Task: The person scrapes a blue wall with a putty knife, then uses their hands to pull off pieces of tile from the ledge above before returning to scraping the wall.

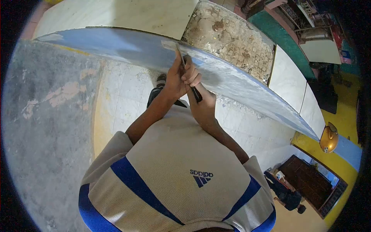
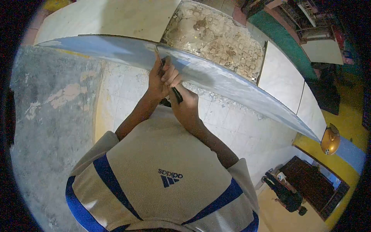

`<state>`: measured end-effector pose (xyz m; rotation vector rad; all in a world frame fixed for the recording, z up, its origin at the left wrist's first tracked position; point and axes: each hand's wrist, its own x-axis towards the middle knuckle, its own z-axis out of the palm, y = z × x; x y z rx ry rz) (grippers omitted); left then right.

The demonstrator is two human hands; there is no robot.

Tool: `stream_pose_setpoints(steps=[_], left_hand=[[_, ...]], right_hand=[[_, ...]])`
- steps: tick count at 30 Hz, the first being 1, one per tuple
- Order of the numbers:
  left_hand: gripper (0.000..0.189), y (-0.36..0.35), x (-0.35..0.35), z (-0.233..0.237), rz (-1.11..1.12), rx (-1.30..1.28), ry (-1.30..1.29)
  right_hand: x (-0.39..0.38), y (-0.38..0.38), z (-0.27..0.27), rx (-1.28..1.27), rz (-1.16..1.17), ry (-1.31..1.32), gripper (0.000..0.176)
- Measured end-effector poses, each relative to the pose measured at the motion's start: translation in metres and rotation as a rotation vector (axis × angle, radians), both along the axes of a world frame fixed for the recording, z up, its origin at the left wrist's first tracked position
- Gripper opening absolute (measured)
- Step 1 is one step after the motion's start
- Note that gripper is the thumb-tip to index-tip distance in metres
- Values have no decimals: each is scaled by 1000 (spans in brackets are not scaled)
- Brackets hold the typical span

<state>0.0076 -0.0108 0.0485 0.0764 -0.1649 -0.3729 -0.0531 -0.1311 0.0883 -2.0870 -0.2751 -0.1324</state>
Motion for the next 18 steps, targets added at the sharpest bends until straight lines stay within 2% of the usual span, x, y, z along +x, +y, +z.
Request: stream_pose_setpoints(steps=[2, 3, 6, 8, 11, 14, 17, 18], left_hand=[[53, -6, -5, -1, 35, 2, 44], [53, -12, -6, 4, 56, -4, 95], [53, -12, 1, 9, 83, 15, 51], [50, -10, 2, 0, 86, -43, -44], [50, -18, -2, 8, 112, -11, 58], [50, -12, 1, 16, 149, 56, 99], [50, -1, 10, 18, 225, 27, 145], [50, 5, 13, 19, 263, 6, 164]], right_hand=[[-4, -1, 1, -5, -16, 28, 17], [-5, -6, 7, -5, -23, 204, 17], [-3, -2, -2, 109, -52, 49, 12], [-1, -1, -1, 68, -44, 83, 14], [-3, -8, 19, 1, -31, 253, 19], [-3, -5, 11, 96, -32, 184, 18], [20, 10, 30, -40, 75, 196, 18], [15, 9, 26, -5, 58, 182, 17]])
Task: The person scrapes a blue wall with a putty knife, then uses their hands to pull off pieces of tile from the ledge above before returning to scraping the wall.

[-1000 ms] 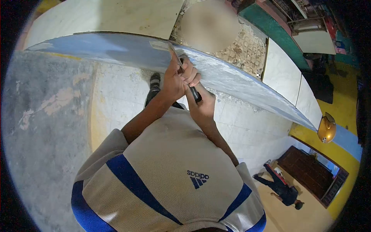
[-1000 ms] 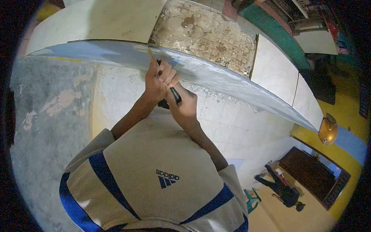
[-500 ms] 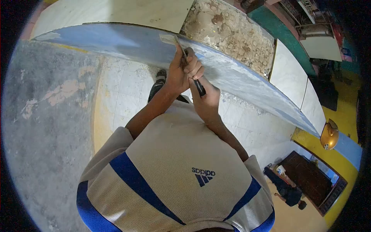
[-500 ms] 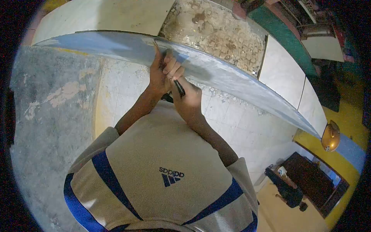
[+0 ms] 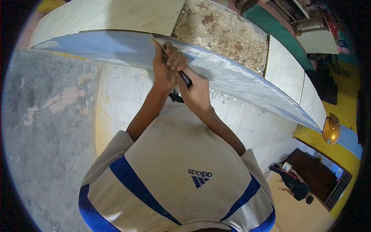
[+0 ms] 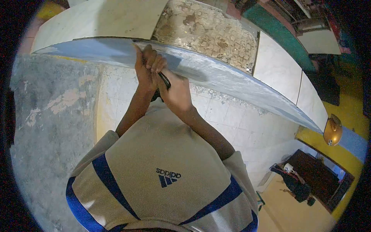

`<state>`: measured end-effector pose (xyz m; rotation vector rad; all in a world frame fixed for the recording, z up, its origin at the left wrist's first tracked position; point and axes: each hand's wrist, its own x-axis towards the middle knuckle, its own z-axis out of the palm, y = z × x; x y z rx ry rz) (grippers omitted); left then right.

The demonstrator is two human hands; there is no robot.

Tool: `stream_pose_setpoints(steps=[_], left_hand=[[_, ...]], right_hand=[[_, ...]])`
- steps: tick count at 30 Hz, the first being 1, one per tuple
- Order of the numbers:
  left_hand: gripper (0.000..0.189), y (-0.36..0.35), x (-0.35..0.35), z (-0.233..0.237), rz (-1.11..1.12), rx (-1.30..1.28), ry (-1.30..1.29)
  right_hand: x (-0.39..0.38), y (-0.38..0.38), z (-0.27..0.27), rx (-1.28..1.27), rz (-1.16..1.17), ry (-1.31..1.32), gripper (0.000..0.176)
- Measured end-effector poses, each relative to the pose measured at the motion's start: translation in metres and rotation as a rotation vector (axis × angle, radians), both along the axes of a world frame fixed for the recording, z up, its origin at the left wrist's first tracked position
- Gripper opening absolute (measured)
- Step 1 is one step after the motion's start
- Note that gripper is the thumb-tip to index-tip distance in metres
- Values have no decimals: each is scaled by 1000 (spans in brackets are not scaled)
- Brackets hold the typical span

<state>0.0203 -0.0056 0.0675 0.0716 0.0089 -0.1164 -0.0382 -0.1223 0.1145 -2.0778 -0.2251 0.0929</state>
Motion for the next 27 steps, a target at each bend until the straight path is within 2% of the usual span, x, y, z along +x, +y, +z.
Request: stream_pose_setpoints(steps=[1, 4, 5, 8, 9, 12, 15, 18, 19, 22, 23, 27], left_hand=[[50, 2, -4, -1, -45, 81, 35], [51, -13, -14, 10, -196, 106, -42], [51, -13, -17, 21, -175, 124, 298], [52, -3, -9, -7, -180, 61, -119], [54, -2, -8, -6, -225, 8, -140], [53, -8, -11, 1, -183, 43, -68], [53, 5, -2, 1, -44, 78, 39], [54, 10, -3, -2, -132, 36, -49], [53, 5, -11, 3, -188, 55, 54], [52, -1, -12, 1, -173, 154, -4], [50, 2, -10, -6, -177, 122, -94], [48, 8, -14, -5, -167, 77, -76]], right_hand=[[-6, -1, -8, 36, -11, -19, 15], [-7, -4, -14, 136, -48, -69, 14], [-16, -6, -17, 168, -75, -61, 14], [-16, 0, -28, 80, -87, -118, 14], [-15, 0, -15, 34, -87, -57, 15], [-19, -3, -9, 67, -105, 6, 15], [-3, 13, -9, 60, -84, -62, 13], [-9, 16, -3, 57, -84, -82, 12], [-18, 11, -14, 81, -109, -120, 12], [-22, 8, -18, 60, -132, -77, 13], [-23, 11, -17, 63, -139, -51, 13], [-21, 19, -13, 37, -142, -94, 15]])
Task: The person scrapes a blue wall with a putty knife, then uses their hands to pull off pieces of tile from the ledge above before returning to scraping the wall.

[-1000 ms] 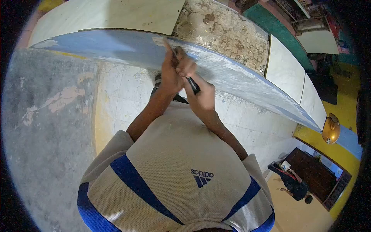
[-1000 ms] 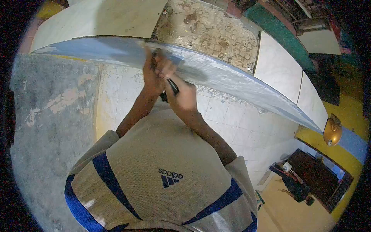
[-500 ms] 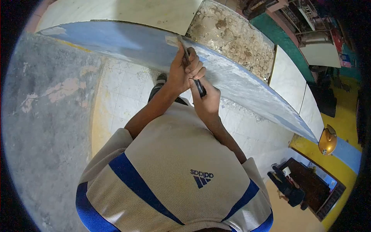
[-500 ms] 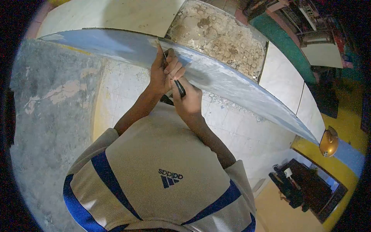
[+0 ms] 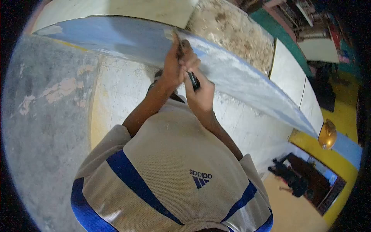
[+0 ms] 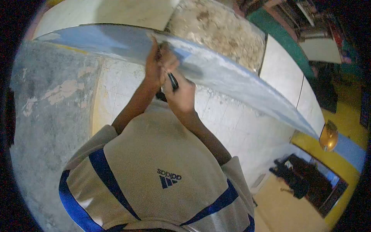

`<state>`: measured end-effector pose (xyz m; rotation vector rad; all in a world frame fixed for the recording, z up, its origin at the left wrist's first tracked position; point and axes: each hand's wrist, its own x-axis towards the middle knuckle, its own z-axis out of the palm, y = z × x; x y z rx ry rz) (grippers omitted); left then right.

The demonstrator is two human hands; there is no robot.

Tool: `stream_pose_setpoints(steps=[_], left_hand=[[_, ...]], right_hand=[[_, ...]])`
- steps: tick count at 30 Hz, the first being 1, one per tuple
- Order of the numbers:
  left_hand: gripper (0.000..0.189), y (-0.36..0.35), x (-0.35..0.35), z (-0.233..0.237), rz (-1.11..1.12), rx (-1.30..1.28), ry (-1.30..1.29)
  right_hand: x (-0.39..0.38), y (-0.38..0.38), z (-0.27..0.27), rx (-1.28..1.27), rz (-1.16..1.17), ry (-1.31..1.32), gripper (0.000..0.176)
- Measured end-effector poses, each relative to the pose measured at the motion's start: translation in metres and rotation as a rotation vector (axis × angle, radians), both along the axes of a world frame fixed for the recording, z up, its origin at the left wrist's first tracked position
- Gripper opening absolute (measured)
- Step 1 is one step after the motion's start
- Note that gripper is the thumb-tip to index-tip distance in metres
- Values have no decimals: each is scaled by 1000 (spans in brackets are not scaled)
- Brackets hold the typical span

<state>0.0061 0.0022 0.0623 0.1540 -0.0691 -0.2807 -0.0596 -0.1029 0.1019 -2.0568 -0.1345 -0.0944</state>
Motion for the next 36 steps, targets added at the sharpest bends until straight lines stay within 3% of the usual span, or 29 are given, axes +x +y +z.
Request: stream_pose_setpoints(steps=[5, 9, 15, 27, 30, 33, 34, 36], left_hand=[[50, -15, 7, 4, 54, -68, 5], [47, -9, 4, 10, 118, 64, 0], [46, -8, 5, 9, 82, -30, -8], [44, -6, 9, 3, 49, -113, -67], [44, 26, 33, -29, 179, 38, -175], [49, 49, 0, -8, 341, 213, 88], [53, 59, -11, -9, 309, 198, 67], [67, 70, -46, -34, 263, 228, 79]], right_hand=[[2, -14, 11, 19, 3, 82, 18], [3, -9, 11, 83, 5, 23, 17], [3, -10, 9, 43, 42, -149, 18], [4, -14, 19, 38, 97, -78, 21], [39, 6, -6, 103, 195, -310, 23], [56, 15, 4, -149, 433, -224, 27], [42, 5, 22, -134, 479, -115, 29], [21, -23, 17, -41, 590, -158, 31]])
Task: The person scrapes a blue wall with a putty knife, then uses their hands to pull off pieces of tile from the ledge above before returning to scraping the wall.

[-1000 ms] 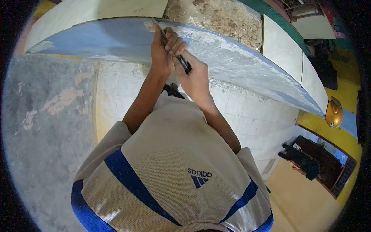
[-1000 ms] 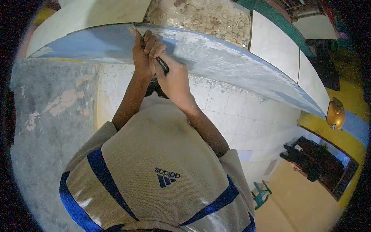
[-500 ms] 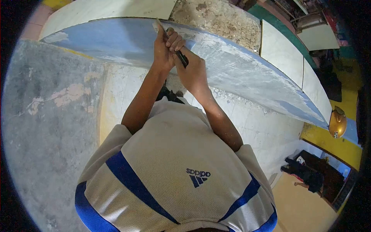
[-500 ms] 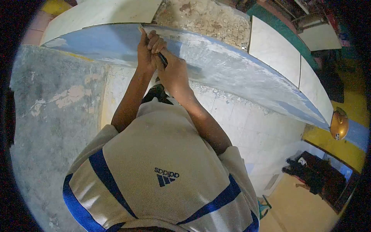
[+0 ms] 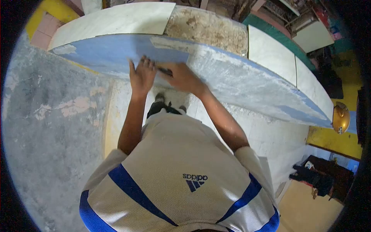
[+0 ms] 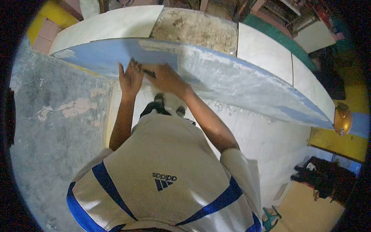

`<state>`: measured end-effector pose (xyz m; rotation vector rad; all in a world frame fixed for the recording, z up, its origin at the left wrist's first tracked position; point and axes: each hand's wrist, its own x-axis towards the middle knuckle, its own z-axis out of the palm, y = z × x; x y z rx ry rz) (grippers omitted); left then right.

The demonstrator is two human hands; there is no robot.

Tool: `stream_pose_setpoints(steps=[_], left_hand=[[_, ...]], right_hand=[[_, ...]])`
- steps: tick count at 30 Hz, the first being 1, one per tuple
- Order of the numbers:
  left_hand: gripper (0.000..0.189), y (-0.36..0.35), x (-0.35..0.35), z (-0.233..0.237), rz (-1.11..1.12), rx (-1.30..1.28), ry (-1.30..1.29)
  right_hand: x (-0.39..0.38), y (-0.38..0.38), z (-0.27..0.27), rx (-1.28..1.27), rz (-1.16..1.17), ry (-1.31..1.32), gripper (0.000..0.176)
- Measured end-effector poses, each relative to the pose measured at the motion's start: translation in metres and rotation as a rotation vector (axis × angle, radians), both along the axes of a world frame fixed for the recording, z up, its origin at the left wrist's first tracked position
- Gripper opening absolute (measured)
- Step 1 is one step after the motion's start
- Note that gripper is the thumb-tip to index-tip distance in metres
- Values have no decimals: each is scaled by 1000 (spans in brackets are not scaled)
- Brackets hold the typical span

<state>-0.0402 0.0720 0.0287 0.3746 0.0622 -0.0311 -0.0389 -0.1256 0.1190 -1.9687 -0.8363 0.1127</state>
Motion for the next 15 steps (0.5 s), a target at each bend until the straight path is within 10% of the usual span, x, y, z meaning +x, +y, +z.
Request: stream_pose_setpoints(steps=[15], left_hand=[[66, 94, -103, -52, 132, 343, 308]], right_hand=[[-20, 29, -49, 235, -540, 135, 39]])
